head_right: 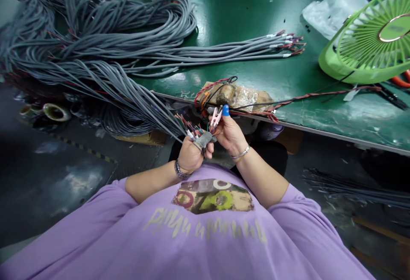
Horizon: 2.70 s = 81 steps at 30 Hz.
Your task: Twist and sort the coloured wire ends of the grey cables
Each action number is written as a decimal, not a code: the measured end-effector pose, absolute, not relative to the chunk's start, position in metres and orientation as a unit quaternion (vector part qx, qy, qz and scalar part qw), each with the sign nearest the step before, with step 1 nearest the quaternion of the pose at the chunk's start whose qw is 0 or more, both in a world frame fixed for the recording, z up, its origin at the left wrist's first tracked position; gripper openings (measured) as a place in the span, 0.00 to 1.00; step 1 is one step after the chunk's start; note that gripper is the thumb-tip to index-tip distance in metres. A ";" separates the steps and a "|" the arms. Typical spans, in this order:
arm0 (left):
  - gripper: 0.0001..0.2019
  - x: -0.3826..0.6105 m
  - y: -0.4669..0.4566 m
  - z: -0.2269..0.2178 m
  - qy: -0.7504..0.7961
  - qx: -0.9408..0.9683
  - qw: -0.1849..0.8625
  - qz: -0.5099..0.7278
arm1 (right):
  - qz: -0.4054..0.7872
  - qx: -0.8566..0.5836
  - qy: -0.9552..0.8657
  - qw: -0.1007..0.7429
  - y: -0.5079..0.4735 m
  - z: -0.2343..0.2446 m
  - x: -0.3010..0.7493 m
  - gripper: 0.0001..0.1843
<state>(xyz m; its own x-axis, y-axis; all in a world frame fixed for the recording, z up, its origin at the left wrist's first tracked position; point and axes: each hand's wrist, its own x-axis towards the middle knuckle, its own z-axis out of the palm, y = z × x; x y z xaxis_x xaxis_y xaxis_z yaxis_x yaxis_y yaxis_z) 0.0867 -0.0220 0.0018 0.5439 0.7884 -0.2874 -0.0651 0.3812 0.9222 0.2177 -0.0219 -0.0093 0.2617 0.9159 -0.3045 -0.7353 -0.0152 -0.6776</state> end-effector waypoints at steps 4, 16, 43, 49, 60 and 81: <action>0.23 0.087 -0.021 0.001 0.367 0.476 0.745 0.291 | 0.608 -0.369 -0.080 0.698 -0.022 -0.008 0.215 0.29; 0.24 0.078 -0.026 0.001 0.350 0.482 0.750 0.288 | 0.646 -0.342 -0.084 0.677 -0.029 -0.004 0.221 0.29; 0.24 0.082 -0.018 -0.002 0.377 0.496 0.721 0.303 | 0.591 -0.366 -0.117 0.709 -0.031 -0.009 0.220 0.22; 0.23 0.073 -0.021 -0.004 0.366 0.506 0.719 0.304 | 0.652 -0.359 -0.160 0.648 -0.045 -0.011 0.224 0.30; 0.23 0.063 -0.020 -0.009 0.345 0.571 0.709 0.227 | 0.633 -0.471 -0.341 0.511 -0.066 -0.004 0.249 0.18; 0.22 0.066 -0.020 -0.012 0.365 0.518 0.730 0.258 | 0.600 -0.464 -0.320 0.567 -0.075 -0.007 0.233 0.19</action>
<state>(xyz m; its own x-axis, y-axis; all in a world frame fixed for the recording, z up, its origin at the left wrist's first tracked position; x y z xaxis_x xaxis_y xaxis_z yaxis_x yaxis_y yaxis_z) 0.0655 -0.0196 -0.0120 0.6006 0.7544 -0.2648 0.0009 0.3306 0.9438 0.2331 -0.0753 -0.0068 0.0743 0.9780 -0.1949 -0.3836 -0.1523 -0.9109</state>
